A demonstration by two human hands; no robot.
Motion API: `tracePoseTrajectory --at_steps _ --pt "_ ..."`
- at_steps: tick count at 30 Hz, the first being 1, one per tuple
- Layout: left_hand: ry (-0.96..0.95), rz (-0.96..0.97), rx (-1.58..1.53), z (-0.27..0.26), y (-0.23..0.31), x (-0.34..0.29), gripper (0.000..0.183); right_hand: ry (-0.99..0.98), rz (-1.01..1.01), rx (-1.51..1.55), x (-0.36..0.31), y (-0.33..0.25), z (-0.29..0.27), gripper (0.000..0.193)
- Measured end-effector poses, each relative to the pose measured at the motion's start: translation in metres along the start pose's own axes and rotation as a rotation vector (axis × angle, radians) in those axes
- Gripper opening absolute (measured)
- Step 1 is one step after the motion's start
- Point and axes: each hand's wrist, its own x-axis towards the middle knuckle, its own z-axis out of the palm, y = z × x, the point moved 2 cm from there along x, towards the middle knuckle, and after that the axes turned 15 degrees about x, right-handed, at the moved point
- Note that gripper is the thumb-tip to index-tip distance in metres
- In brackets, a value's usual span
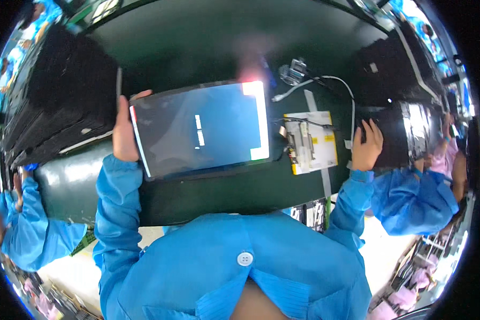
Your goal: Testing the screen and internal components of tablets at an assembly line.
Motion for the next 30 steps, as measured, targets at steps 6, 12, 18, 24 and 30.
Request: tracePoseTrajectory --at_steps 6,12,18,24,30 --pt "0.057 0.012 0.053 0.001 0.003 -0.003 0.053 -0.207 -0.176 0.526 0.0 -0.139 -0.013 0.03" --pt "0.04 0.023 0.039 0.0 0.001 0.004 0.052 -0.395 -0.337 0.655 -0.018 -0.198 -0.007 0.032" --pt "0.023 0.023 0.039 -0.007 -0.001 0.007 0.051 -0.37 -0.309 0.73 0.007 -0.179 -0.005 0.029" --pt "0.291 -0.041 0.009 0.019 0.009 -0.011 0.051 -0.378 -0.472 0.96 0.048 -0.151 0.04 0.022" --pt "0.124 -0.022 0.09 0.001 0.002 0.0 0.049 -0.598 -0.437 0.949 0.057 -0.152 0.048 0.023"
